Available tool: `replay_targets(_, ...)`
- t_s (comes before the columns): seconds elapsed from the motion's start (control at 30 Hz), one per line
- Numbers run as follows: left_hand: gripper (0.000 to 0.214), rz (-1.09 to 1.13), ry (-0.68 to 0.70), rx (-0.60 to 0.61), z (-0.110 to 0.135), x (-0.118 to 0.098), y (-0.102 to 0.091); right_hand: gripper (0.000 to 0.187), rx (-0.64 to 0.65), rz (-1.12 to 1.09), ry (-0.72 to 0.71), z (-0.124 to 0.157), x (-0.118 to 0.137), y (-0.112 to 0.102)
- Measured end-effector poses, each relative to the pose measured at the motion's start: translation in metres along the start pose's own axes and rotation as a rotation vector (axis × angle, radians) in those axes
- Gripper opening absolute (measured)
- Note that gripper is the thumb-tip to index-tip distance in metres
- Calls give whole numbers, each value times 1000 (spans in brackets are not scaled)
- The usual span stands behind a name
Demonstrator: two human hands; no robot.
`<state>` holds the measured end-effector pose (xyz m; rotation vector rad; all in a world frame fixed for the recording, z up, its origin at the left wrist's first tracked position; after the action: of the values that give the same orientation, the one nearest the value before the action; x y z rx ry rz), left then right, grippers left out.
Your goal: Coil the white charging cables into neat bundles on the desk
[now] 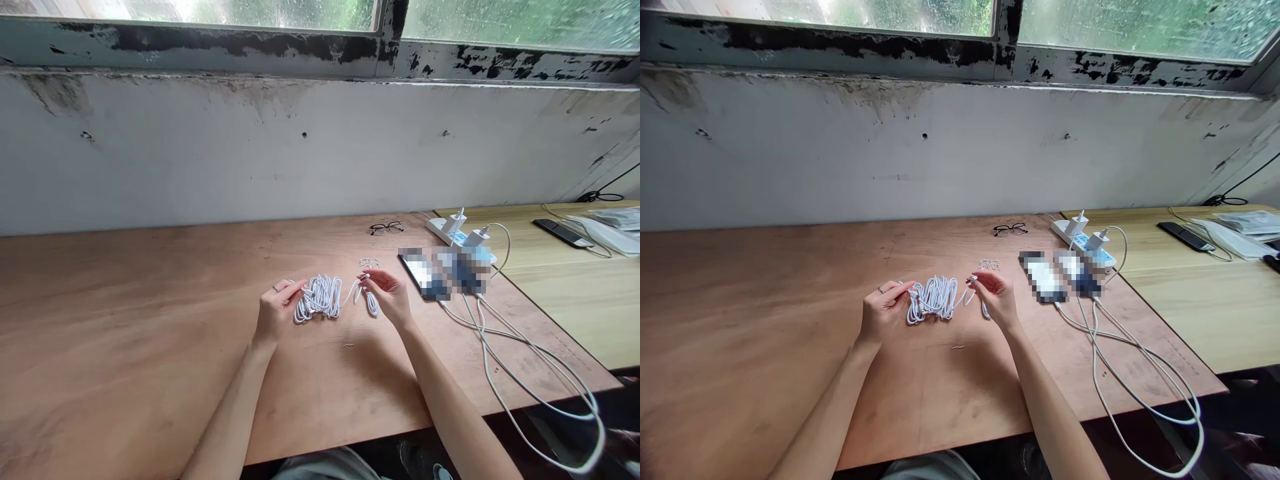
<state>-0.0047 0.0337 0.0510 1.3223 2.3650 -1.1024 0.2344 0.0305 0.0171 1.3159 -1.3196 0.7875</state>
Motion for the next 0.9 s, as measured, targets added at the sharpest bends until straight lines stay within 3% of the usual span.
replay_targets(0.2,16,41,-18,-55,-3,-3,-1,23,-87,120,-62,0,-3,-2)
replay_targets(0.37,10,158,-163,-116,2,9,3,26,-141,198,-90,1,-2,-3)
replay_targets(0.63,14,291,-239,-149,4,12,9,21,-52,422,-260,4,2,6)
replay_targets(0.9,11,313,-239,-179,4,6,11,19,-25,450,-310,6,8,9)
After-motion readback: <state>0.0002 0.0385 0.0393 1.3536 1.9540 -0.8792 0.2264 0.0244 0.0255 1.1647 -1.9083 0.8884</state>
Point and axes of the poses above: each hand's wrist, its own z-axis away from the middle knuckle, its own y-axis out of the palm, x = y × z, the point moved 4 cm from there along -z, towards the middle knuckle, and after that the axes turned 3 degrees about -x, right-handed, at the moved point
